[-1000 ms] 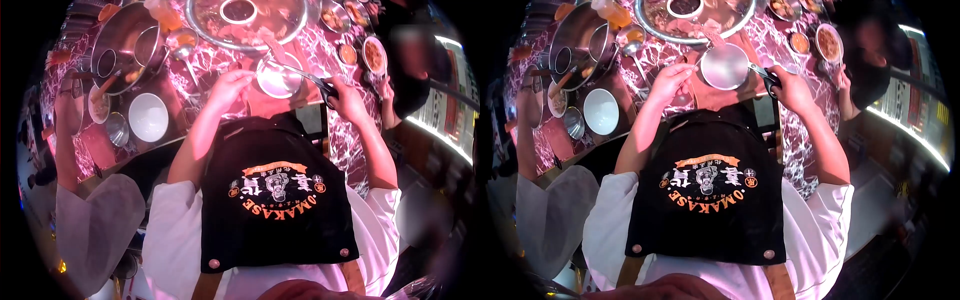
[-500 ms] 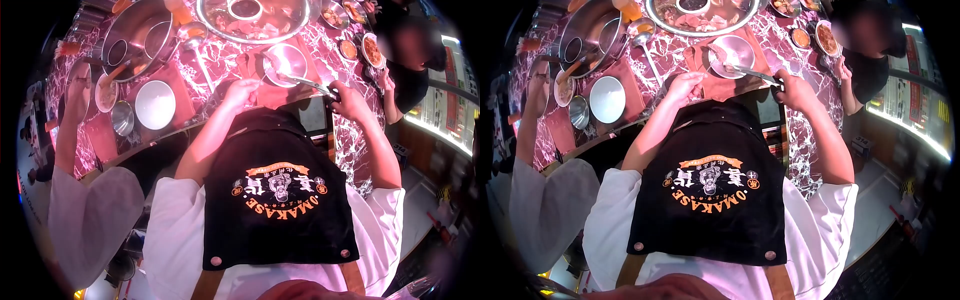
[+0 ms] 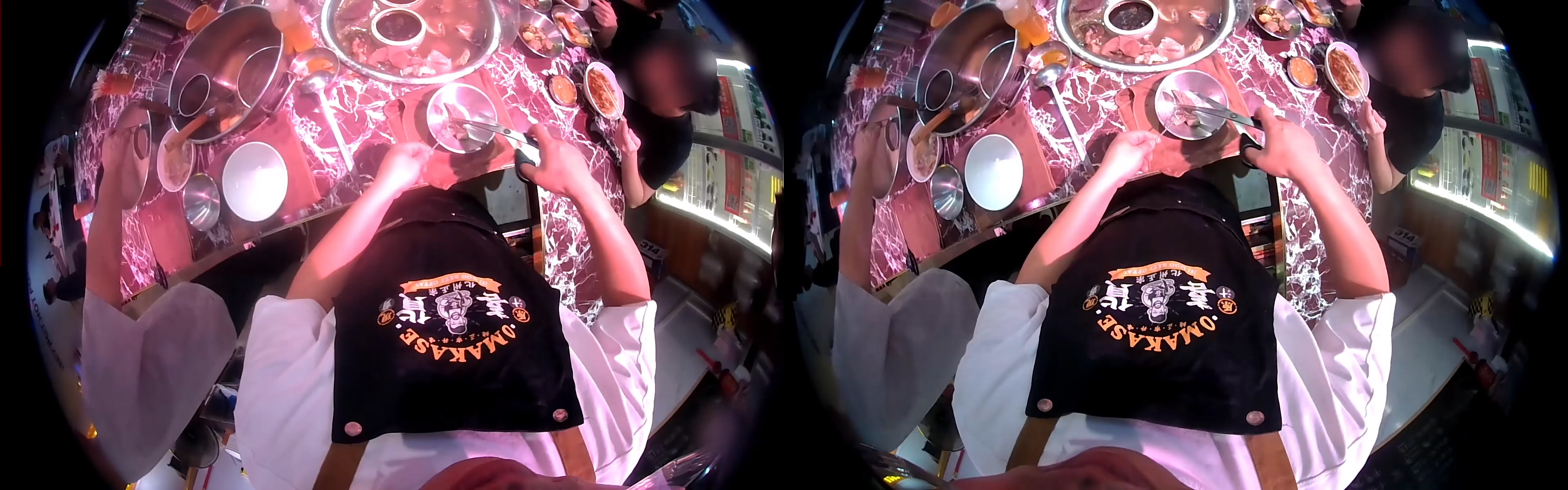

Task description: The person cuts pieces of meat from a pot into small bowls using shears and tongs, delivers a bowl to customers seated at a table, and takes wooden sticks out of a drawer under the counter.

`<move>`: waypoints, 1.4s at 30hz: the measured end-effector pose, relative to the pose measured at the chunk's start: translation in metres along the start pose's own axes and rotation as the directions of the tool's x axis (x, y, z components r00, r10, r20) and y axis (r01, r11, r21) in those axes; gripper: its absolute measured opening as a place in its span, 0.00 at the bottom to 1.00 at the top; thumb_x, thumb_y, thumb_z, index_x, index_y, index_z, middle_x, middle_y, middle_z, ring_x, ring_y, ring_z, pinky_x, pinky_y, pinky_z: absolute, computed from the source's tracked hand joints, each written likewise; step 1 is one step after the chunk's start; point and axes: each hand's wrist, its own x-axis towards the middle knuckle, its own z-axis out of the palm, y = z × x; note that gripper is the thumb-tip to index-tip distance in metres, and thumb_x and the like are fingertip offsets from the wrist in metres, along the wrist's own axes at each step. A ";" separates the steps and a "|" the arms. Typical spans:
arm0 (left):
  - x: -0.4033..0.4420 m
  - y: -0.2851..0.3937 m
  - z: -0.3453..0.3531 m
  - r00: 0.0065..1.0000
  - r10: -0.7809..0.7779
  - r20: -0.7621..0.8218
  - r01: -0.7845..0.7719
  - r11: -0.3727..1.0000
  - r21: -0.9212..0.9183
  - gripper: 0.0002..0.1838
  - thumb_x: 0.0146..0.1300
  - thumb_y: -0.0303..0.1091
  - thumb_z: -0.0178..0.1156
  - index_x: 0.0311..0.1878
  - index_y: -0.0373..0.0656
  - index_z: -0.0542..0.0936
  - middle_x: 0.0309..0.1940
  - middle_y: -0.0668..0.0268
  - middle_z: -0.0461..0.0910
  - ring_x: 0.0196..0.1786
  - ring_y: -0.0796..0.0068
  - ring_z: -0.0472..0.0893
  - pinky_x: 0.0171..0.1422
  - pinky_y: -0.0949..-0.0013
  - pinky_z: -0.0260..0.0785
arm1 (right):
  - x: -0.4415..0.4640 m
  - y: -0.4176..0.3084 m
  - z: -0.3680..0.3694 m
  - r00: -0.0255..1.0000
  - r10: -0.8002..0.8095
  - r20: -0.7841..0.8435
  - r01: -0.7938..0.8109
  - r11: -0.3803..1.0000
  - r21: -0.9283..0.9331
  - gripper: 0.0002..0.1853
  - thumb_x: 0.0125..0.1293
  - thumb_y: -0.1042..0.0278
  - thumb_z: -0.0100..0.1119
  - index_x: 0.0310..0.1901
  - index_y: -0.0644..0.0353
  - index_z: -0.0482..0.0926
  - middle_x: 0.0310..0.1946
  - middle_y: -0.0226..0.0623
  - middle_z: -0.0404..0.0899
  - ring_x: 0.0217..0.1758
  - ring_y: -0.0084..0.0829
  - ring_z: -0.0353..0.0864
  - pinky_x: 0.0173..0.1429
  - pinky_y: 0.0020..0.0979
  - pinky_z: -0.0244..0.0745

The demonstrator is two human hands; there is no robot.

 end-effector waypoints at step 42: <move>0.293 0.178 -0.167 0.532 0.350 -0.771 0.095 0.880 0.466 0.12 0.58 0.31 0.55 0.43 0.43 0.83 0.42 0.53 0.82 0.47 0.53 0.81 0.53 0.59 0.71 | 0.460 -0.003 -0.127 0.854 -0.474 -0.214 0.474 0.879 -0.055 0.28 0.53 0.61 0.61 0.57 0.53 0.66 0.41 0.48 0.80 0.46 0.51 0.79 0.50 0.45 0.75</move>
